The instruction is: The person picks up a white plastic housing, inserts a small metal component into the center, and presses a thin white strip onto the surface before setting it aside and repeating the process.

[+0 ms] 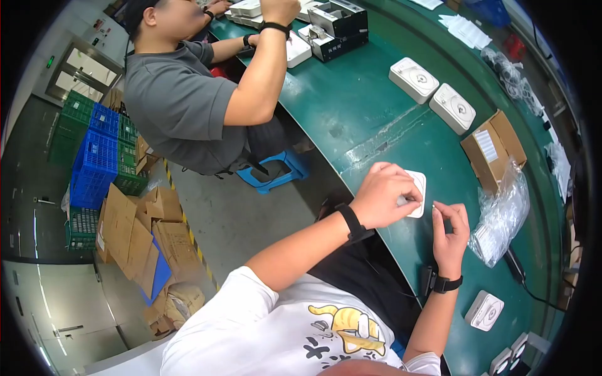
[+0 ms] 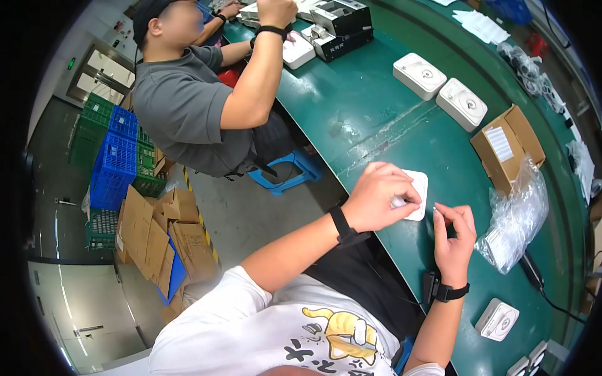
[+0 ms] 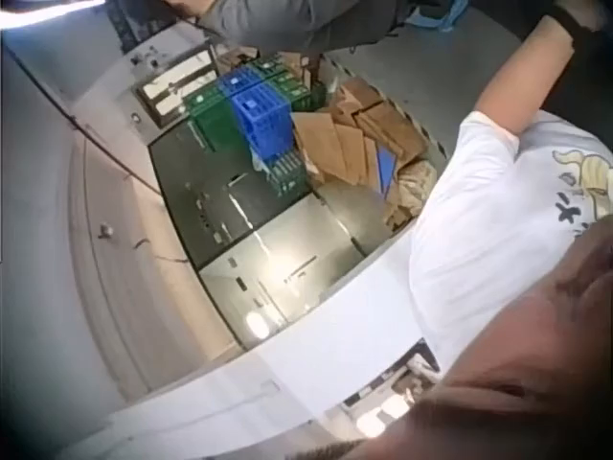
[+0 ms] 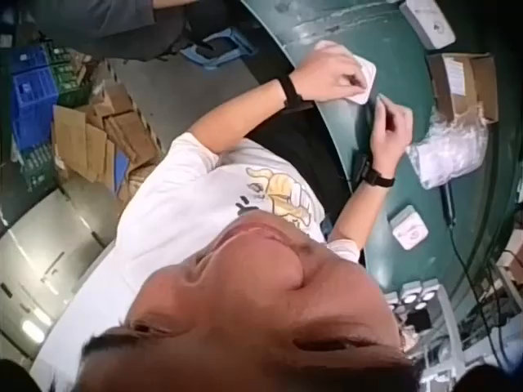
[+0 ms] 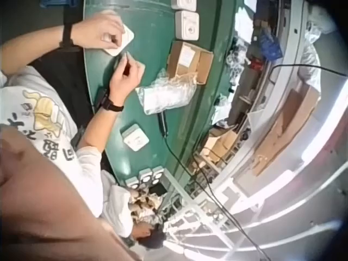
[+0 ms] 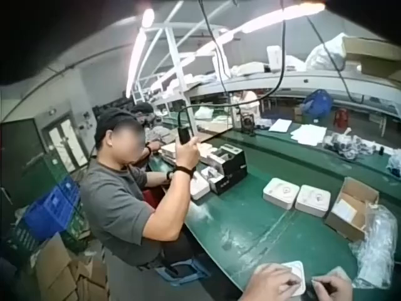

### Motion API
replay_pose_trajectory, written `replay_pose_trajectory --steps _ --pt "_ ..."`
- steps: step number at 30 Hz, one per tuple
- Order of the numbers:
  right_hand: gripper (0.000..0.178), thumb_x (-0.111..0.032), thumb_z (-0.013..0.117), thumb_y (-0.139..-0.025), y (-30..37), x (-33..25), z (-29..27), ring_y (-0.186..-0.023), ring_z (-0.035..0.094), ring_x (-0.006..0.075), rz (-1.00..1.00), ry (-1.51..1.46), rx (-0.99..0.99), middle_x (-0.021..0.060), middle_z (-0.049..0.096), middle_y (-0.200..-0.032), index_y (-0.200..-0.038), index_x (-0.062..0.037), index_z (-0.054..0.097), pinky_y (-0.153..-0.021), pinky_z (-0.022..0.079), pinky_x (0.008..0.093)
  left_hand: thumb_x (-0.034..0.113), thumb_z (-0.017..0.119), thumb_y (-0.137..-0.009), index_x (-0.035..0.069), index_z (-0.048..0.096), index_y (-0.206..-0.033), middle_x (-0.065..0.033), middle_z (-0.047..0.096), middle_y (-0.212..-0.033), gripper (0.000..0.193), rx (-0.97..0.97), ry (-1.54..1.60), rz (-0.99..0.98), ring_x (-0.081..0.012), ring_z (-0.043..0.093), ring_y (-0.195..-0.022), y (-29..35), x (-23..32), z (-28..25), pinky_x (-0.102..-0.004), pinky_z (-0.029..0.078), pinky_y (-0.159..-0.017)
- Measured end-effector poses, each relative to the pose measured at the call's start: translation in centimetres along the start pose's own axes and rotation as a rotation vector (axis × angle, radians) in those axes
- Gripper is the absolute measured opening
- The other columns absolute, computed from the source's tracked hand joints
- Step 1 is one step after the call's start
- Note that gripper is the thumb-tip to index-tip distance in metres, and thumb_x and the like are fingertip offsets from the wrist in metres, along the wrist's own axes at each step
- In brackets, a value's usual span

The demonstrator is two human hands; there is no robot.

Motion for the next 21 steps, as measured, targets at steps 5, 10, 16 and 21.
replay_pose_trajectory --steps 5,10,16,21 --pt "0.013 -0.002 0.083 -0.106 0.1 0.7 0.3 -0.089 0.06 0.0141 0.061 -0.076 0.012 0.0026 0.062 -0.096 -0.119 -0.0003 0.087 -0.081 0.049 0.0291 0.022 0.094 -0.089 0.022 0.086 -0.096 0.0065 0.085 -0.101 0.011 0.033 -0.031 -0.04 -0.0226 0.075 -0.116 0.0 0.6 0.7 -0.0468 0.044 -0.116" --pt "0.014 -0.002 0.084 -0.105 0.2 1.0 -0.1 -0.086 0.057 0.0109 0.132 -0.1 0.005 0.0009 0.059 -0.094 -0.118 0.0012 0.086 -0.079 0.048 0.0277 0.021 0.094 -0.088 0.021 0.085 -0.094 0.0065 0.084 -0.1 0.011 0.1 -0.043 -0.084 -0.0222 0.074 -0.114 -0.3 2.2 2.2 -0.0471 0.044 -0.116" --pt "0.016 -0.007 0.083 -0.11 1.2 2.9 -0.4 -0.085 0.056 0.0066 0.275 -0.224 0.048 -0.0009 0.064 -0.098 -0.121 0.0033 0.085 -0.075 0.047 0.026 0.021 0.096 -0.086 0.019 0.087 -0.096 0.0024 0.086 -0.097 0.013 0.013 -0.12 -0.052 -0.0275 0.077 -0.104 -1.7 2.7 3.6 -0.0482 0.054 -0.104" --pt "0.011 -0.005 0.081 -0.111 -0.2 2.4 1.1 -0.085 0.058 0.0051 0.277 -0.265 -0.031 0.0003 0.069 -0.109 -0.119 0.0033 0.082 -0.073 0.046 0.0252 0.017 0.097 -0.085 0.017 0.086 -0.098 0.0028 0.088 -0.098 0.018 0.061 0.056 -0.125 -0.0254 0.077 -0.105 -1.7 0.2 2.7 -0.0464 0.05 -0.097"
Point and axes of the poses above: each hand's wrist, its own y-axis away from the middle knuckle, its own z-axis out of the palm, x = y × z, the point moved 5 cm from there along -y, towards the middle knuckle
